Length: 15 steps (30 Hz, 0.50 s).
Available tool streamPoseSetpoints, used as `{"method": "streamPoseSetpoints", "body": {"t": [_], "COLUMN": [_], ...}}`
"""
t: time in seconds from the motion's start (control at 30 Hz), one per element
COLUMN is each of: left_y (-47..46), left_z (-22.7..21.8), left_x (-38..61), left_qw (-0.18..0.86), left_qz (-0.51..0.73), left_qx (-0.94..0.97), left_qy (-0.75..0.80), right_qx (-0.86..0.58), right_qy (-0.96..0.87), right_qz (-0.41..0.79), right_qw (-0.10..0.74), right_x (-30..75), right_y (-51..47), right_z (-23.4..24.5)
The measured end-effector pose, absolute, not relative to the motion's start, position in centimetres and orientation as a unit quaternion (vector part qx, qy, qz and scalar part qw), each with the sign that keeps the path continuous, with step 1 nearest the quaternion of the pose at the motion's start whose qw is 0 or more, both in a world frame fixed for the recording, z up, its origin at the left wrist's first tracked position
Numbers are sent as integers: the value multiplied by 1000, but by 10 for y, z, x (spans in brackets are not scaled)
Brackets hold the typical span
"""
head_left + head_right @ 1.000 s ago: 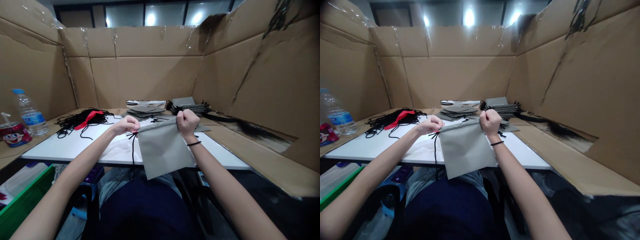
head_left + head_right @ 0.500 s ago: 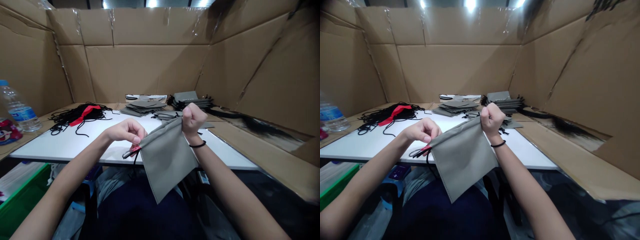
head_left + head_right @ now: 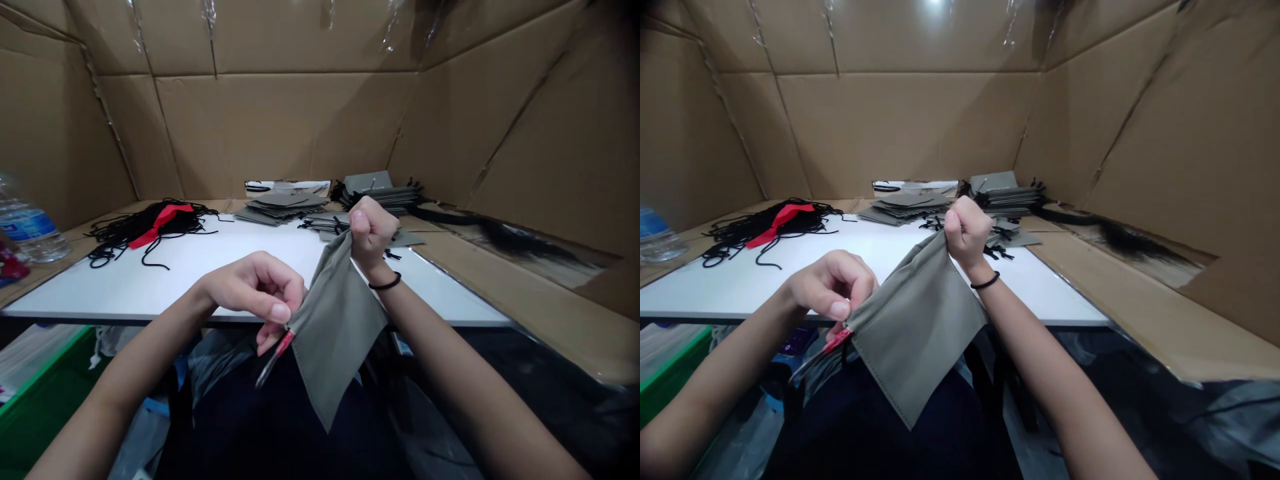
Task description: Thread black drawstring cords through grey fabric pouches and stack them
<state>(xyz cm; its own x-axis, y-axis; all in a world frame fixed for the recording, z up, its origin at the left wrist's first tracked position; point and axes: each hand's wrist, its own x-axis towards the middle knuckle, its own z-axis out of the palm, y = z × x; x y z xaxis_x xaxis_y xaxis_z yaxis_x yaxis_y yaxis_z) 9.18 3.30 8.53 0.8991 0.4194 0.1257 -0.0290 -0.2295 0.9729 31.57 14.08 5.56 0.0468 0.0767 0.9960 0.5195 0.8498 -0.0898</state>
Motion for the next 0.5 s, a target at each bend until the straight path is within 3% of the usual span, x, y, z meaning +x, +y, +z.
{"method": "streamPoseSetpoints", "body": {"t": [0.5], "left_y": [31], "left_z": [85], "left_x": [93], "left_qw": [621], "left_qz": [182], "left_qx": [752], "left_qy": [127], "right_qx": [-219], "right_qy": [-684], "right_qz": [-156], "right_qw": [678], "right_x": [314], "right_y": [142], "right_z": [54]}}
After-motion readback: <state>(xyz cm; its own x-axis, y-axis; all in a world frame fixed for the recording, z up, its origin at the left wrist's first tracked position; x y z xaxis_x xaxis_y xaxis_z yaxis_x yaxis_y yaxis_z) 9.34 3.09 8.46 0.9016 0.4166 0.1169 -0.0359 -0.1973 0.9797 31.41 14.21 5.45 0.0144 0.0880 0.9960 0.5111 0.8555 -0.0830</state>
